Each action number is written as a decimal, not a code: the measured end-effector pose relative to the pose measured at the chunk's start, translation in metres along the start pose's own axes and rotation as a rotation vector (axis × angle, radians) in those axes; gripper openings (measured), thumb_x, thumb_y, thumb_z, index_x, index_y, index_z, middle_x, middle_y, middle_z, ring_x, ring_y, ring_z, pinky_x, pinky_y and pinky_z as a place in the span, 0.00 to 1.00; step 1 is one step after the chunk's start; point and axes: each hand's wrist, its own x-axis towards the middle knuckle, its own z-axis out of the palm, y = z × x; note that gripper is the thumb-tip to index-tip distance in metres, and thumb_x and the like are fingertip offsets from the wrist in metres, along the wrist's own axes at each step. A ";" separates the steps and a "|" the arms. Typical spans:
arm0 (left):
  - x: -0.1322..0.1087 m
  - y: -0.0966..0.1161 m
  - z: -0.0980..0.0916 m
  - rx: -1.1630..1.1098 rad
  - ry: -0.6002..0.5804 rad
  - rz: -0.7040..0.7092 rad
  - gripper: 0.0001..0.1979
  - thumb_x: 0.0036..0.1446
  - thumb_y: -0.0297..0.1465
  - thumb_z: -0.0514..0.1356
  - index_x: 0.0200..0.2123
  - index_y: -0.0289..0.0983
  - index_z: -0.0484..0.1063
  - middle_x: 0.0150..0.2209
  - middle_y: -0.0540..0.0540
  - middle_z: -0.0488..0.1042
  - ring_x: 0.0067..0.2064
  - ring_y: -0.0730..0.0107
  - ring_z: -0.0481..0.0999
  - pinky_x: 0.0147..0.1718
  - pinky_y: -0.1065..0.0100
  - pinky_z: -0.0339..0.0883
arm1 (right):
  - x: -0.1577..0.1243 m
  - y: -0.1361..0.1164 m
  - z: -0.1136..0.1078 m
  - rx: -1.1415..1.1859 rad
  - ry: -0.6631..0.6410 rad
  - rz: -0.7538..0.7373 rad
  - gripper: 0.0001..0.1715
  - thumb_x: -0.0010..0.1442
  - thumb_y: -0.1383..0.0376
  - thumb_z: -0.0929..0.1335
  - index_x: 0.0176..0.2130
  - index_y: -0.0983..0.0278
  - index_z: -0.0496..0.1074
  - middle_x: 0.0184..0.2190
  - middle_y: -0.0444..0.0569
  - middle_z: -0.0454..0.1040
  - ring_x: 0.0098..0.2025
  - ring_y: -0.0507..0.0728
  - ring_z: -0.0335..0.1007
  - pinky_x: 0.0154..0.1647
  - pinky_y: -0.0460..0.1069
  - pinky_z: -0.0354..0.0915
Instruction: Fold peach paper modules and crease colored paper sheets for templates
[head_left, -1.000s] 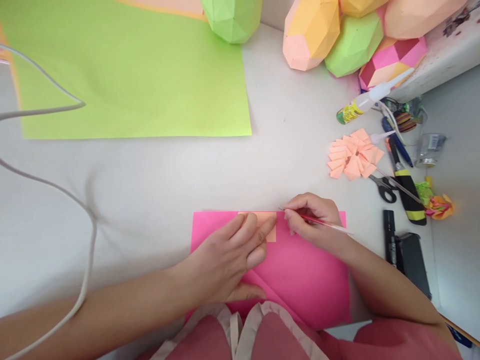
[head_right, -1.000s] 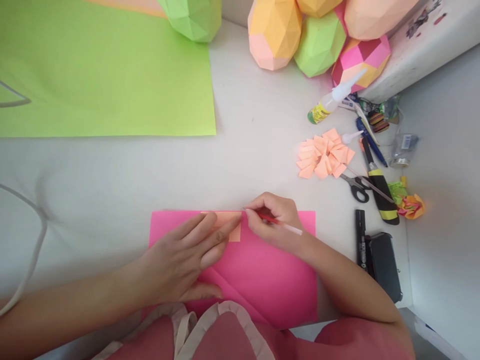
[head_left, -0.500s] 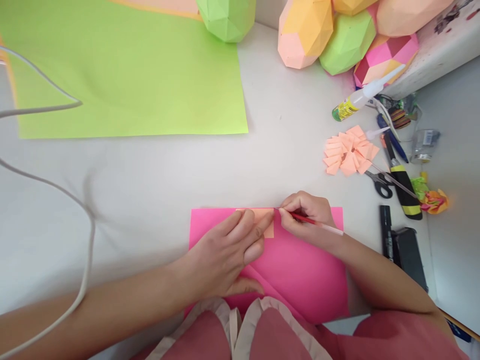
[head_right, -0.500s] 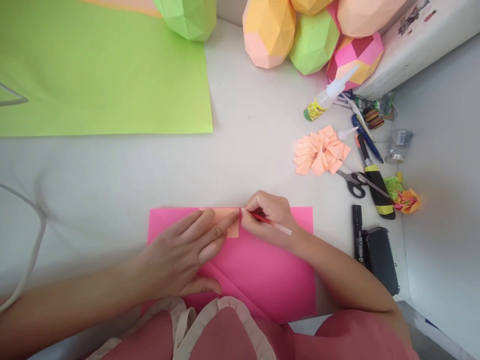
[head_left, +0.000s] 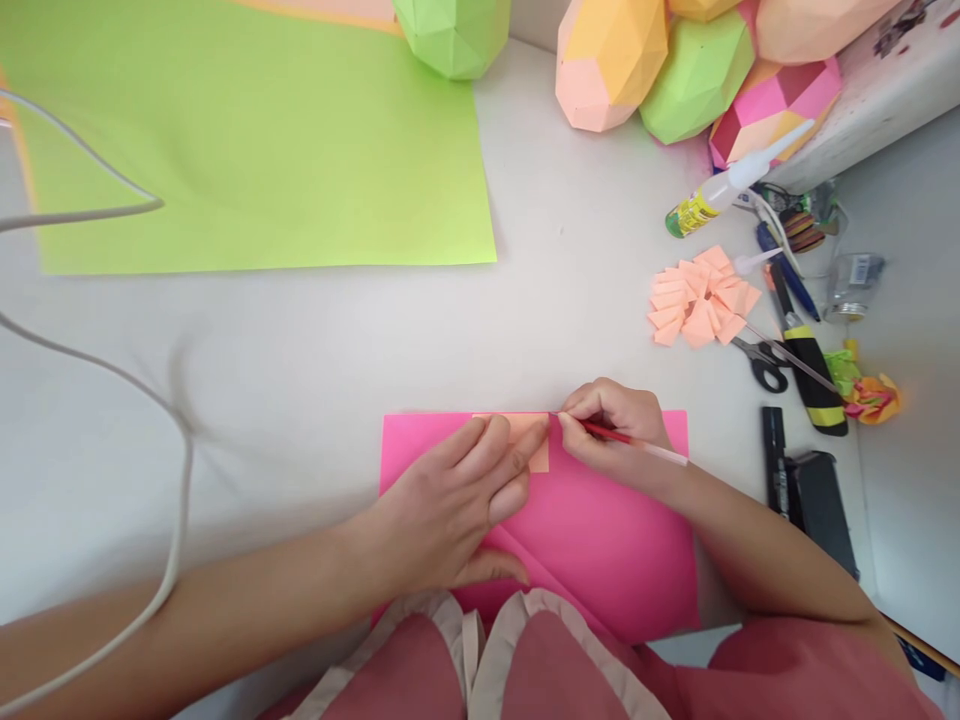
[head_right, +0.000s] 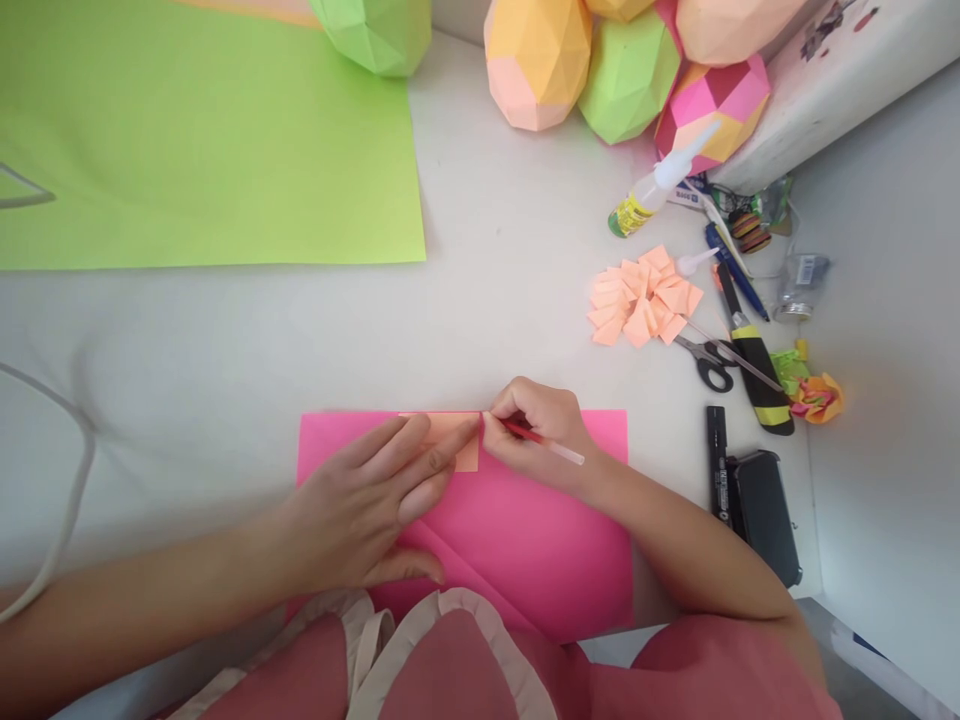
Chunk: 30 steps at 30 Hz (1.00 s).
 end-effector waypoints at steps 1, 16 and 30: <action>0.000 0.000 0.000 0.002 0.000 0.000 0.39 0.55 0.62 0.47 0.47 0.33 0.73 0.64 0.36 0.60 0.57 0.45 0.62 0.57 0.51 0.52 | 0.000 0.000 0.000 0.002 0.000 -0.005 0.10 0.54 0.66 0.66 0.23 0.62 0.62 0.21 0.42 0.71 0.21 0.48 0.64 0.22 0.44 0.60; 0.002 0.000 -0.001 0.007 0.037 0.006 0.38 0.54 0.61 0.51 0.45 0.32 0.74 0.62 0.35 0.63 0.54 0.46 0.64 0.56 0.52 0.53 | 0.000 -0.001 -0.001 -0.010 -0.027 0.008 0.11 0.55 0.64 0.66 0.23 0.62 0.62 0.22 0.42 0.72 0.22 0.48 0.65 0.23 0.44 0.60; 0.001 -0.002 -0.003 -0.001 0.012 0.020 0.37 0.56 0.59 0.50 0.46 0.30 0.74 0.64 0.34 0.60 0.54 0.45 0.64 0.54 0.51 0.54 | 0.007 0.013 0.000 0.446 0.135 0.038 0.11 0.58 0.63 0.68 0.28 0.61 0.62 0.22 0.40 0.70 0.17 0.47 0.60 0.19 0.45 0.59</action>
